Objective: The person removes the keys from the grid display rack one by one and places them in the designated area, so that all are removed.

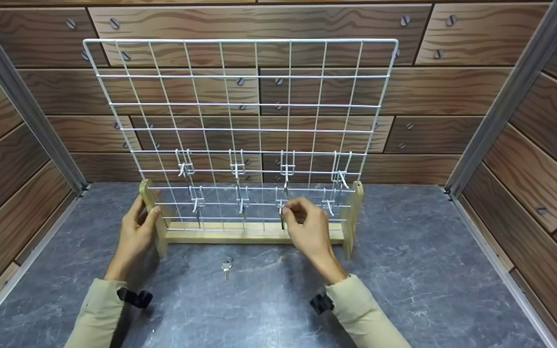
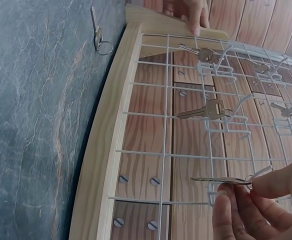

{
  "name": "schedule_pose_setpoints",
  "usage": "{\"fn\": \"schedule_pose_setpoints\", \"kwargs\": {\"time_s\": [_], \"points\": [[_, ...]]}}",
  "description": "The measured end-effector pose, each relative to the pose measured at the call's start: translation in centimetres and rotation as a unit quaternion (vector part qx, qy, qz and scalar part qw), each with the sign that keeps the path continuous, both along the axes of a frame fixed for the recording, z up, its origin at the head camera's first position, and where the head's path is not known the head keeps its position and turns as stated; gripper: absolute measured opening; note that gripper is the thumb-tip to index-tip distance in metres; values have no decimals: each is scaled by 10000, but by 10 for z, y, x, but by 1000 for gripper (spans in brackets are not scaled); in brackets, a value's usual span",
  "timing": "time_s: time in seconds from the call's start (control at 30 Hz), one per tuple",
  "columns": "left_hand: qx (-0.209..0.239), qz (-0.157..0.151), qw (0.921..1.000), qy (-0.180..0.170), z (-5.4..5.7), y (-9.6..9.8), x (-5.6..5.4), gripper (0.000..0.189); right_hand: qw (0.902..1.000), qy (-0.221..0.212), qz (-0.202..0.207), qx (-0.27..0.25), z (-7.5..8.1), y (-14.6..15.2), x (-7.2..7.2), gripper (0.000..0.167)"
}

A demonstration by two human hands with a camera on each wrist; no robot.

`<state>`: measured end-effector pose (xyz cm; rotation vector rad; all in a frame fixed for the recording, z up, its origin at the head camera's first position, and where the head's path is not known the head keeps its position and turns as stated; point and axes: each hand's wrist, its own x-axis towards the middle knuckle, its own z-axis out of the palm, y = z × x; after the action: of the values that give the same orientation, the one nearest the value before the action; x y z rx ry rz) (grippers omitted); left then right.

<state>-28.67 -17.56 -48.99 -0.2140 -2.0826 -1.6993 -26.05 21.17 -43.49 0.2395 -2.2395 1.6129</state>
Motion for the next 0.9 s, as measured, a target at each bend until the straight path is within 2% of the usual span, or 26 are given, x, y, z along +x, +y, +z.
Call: {"fn": "schedule_pose_setpoints", "kwargs": {"time_s": [0.57, 0.9], "points": [[101, 11, 9999, -34, -1, 0, -1, 62, 9999, -112, 112, -33, 1, 1, 11, 7], [-22, 0, 10000, -3, -1, -1, -1, 62, 9996, -49, 211, -197, 4, 2, 18, 6]]}}
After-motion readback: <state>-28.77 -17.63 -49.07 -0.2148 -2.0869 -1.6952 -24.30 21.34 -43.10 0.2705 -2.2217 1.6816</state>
